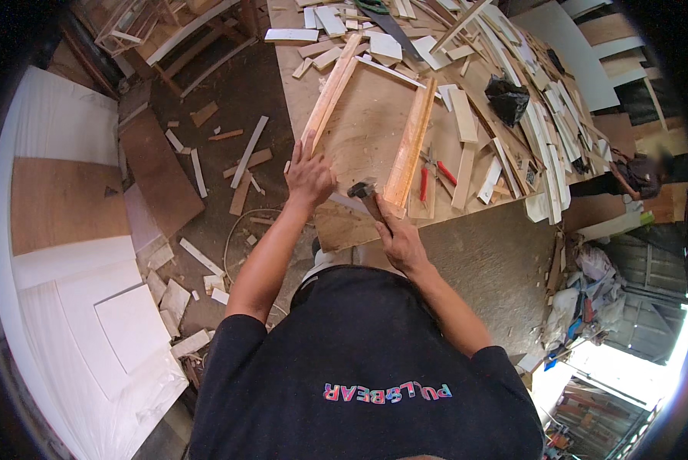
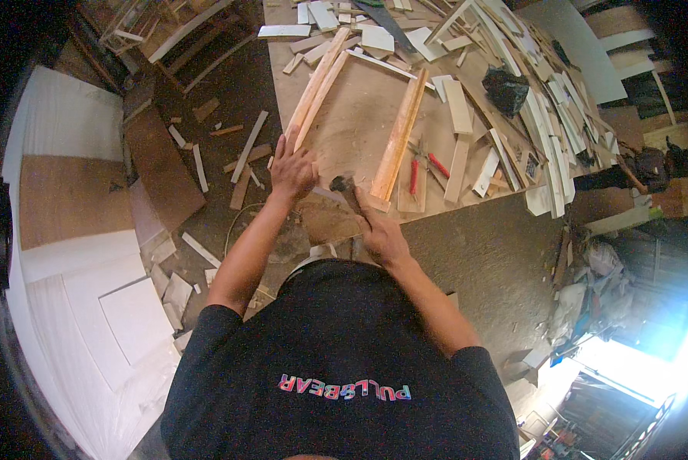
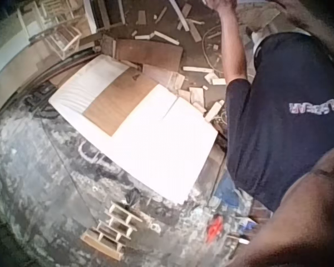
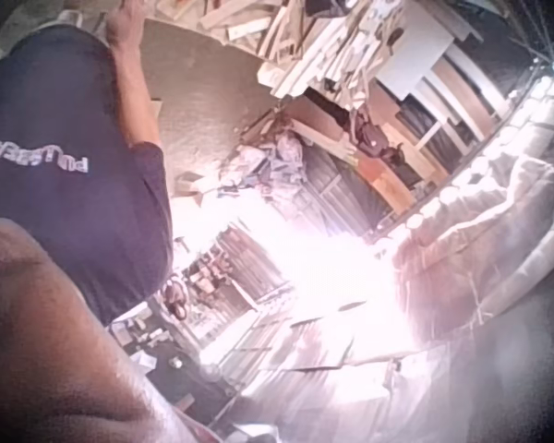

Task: The person assembles a wooden stool by hammering nails into the wooden frame, sawing off an excess piece of wood from one of the legs, and placing a brace between the legs.

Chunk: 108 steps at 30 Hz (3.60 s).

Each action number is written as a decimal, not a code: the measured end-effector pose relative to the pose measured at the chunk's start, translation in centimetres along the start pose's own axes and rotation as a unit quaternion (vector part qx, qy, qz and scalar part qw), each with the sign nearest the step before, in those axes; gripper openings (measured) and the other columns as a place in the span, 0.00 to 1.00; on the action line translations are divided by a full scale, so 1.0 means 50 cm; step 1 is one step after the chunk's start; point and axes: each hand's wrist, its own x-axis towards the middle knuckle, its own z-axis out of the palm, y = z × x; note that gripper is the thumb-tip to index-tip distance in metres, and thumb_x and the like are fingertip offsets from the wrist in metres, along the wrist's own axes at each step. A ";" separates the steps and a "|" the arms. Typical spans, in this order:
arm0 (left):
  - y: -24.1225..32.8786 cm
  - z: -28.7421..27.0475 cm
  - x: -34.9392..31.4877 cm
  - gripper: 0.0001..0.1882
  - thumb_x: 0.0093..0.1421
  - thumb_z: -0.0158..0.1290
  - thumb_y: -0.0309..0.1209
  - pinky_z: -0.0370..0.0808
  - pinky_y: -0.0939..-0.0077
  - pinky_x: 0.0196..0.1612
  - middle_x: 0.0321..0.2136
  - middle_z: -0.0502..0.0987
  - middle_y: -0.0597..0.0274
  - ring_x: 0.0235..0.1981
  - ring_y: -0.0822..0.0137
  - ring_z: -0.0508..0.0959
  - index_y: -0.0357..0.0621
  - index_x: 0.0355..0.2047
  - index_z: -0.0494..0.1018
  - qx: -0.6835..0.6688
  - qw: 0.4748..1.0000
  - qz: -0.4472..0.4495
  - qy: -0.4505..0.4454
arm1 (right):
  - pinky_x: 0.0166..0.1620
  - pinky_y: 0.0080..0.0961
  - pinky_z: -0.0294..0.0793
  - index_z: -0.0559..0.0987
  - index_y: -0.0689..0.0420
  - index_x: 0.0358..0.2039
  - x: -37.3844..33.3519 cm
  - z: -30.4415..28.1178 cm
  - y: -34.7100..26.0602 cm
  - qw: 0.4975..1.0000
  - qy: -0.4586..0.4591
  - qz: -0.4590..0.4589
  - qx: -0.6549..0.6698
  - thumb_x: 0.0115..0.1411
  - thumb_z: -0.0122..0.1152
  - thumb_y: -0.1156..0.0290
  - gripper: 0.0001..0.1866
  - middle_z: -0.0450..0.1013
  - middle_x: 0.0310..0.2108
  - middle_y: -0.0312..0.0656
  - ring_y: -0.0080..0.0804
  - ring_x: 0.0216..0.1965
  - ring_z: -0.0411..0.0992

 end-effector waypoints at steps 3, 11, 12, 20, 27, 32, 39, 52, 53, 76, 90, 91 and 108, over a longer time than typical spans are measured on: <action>-0.002 -0.006 0.000 0.13 0.54 0.54 0.36 0.48 0.49 0.75 0.45 0.81 0.55 0.74 0.54 0.54 0.48 0.37 0.82 0.043 0.999 -0.007 -0.029 | 0.55 0.42 0.73 0.61 0.43 0.72 0.005 -0.030 -0.031 0.999 0.017 -0.009 0.028 0.68 0.55 0.69 0.32 0.73 0.54 0.61 0.60 0.54 0.74; -0.021 0.012 -0.007 0.10 0.55 0.55 0.36 0.48 0.46 0.74 0.42 0.80 0.56 0.73 0.51 0.55 0.48 0.35 0.81 0.017 0.999 0.020 0.019 | 0.54 0.44 0.74 0.63 0.42 0.71 -0.003 0.009 -0.018 0.999 0.022 -0.024 0.018 0.68 0.55 0.69 0.31 0.73 0.53 0.62 0.63 0.52 0.74; -0.023 0.009 -0.005 0.10 0.56 0.55 0.36 0.48 0.46 0.74 0.42 0.80 0.56 0.73 0.51 0.55 0.48 0.35 0.81 0.022 0.999 0.020 0.027 | 0.50 0.45 0.75 0.63 0.43 0.71 -0.002 0.000 -0.033 0.998 0.049 -0.027 0.023 0.68 0.56 0.69 0.32 0.74 0.50 0.63 0.63 0.49 0.75; -0.012 -0.007 -0.010 0.12 0.56 0.55 0.36 0.48 0.43 0.74 0.44 0.79 0.59 0.73 0.51 0.56 0.48 0.38 0.80 0.030 0.999 0.017 -0.020 | 0.44 0.50 0.74 0.52 0.38 0.75 -0.005 -0.008 -0.054 1.000 -0.011 0.000 -0.028 0.68 0.51 0.68 0.37 0.75 0.36 0.64 0.62 0.38 0.76; -0.011 -0.009 0.001 0.13 0.62 0.53 0.29 0.52 0.49 0.73 0.53 0.78 0.54 0.72 0.49 0.59 0.48 0.46 0.80 -0.075 0.995 0.010 0.064 | 0.46 0.46 0.76 0.60 0.35 0.72 -0.020 0.030 0.008 0.997 -0.052 0.020 -0.057 0.68 0.55 0.68 0.34 0.77 0.41 0.63 0.62 0.42 0.77; -0.013 -0.053 -0.055 0.16 0.67 0.54 0.30 0.56 0.56 0.71 0.62 0.71 0.51 0.71 0.48 0.60 0.41 0.55 0.74 -0.228 0.948 -0.106 0.192 | 0.47 0.39 0.77 0.65 0.43 0.71 -0.065 -0.023 0.020 0.987 0.096 0.120 0.044 0.67 0.58 0.68 0.32 0.80 0.36 0.58 0.54 0.40 0.81; -0.030 -0.006 -0.160 0.27 0.73 0.47 0.40 0.54 0.65 0.71 0.65 0.67 0.51 0.69 0.58 0.61 0.36 0.65 0.64 -0.510 0.767 -0.347 0.175 | 0.46 0.43 0.77 0.65 0.46 0.70 -0.055 -0.029 0.243 0.955 0.217 0.198 -0.044 0.65 0.58 0.64 0.32 0.80 0.38 0.58 0.56 0.41 0.80; -0.099 0.071 -0.158 0.33 0.77 0.33 0.51 0.57 0.69 0.69 0.62 0.69 0.59 0.64 0.65 0.66 0.38 0.68 0.62 -0.572 0.740 -0.345 0.074 | 0.57 0.46 0.71 0.70 0.55 0.63 0.107 0.024 0.335 0.955 0.274 0.030 -0.109 0.63 0.56 0.70 0.27 0.73 0.53 0.60 0.59 0.56 0.71; -0.097 0.078 -0.158 0.33 0.77 0.33 0.51 0.57 0.69 0.69 0.63 0.68 0.59 0.65 0.64 0.66 0.37 0.68 0.62 -0.593 0.716 -0.360 0.077 | 0.57 0.45 0.71 0.72 0.57 0.61 0.081 0.033 0.332 0.967 0.246 0.008 -0.064 0.62 0.56 0.72 0.25 0.74 0.52 0.59 0.58 0.56 0.71; 0.056 -0.263 0.115 0.25 0.75 0.46 0.45 0.68 0.75 0.48 0.38 0.74 0.62 0.41 0.70 0.71 0.35 0.57 0.74 -0.550 0.806 -0.156 0.156 | 0.62 0.34 0.59 0.76 0.63 0.52 0.128 -0.193 0.097 0.842 0.332 0.149 0.399 0.74 0.46 0.44 0.31 0.71 0.51 0.41 0.30 0.55 0.64; 0.123 -0.508 0.186 0.22 0.66 0.60 0.35 0.68 0.76 0.33 0.31 0.72 0.63 0.33 0.71 0.70 0.31 0.55 0.76 -0.327 0.938 -0.014 0.114 | 0.70 0.39 0.53 0.64 0.61 0.66 0.105 -0.075 0.041 0.690 0.456 0.099 0.554 0.70 0.44 0.35 0.41 0.61 0.65 0.46 0.39 0.67 0.57; 0.135 -0.502 0.169 0.22 0.66 0.60 0.34 0.67 0.76 0.33 0.31 0.72 0.64 0.33 0.73 0.69 0.32 0.55 0.76 -0.350 0.929 -0.027 0.117 | 0.70 0.39 0.54 0.64 0.61 0.66 0.096 -0.054 0.066 0.673 0.465 0.088 0.568 0.70 0.44 0.35 0.41 0.61 0.66 0.47 0.39 0.67 0.57; 0.257 -0.207 -0.048 0.38 0.68 0.55 0.48 0.62 0.54 0.67 0.67 0.61 0.53 0.67 0.56 0.64 0.44 0.70 0.54 -0.808 0.540 -0.204 0.116 | 0.61 0.30 0.60 0.71 0.60 0.61 0.033 0.113 0.175 0.744 0.475 0.101 0.459 0.76 0.42 0.49 0.28 0.70 0.53 0.41 0.33 0.54 0.65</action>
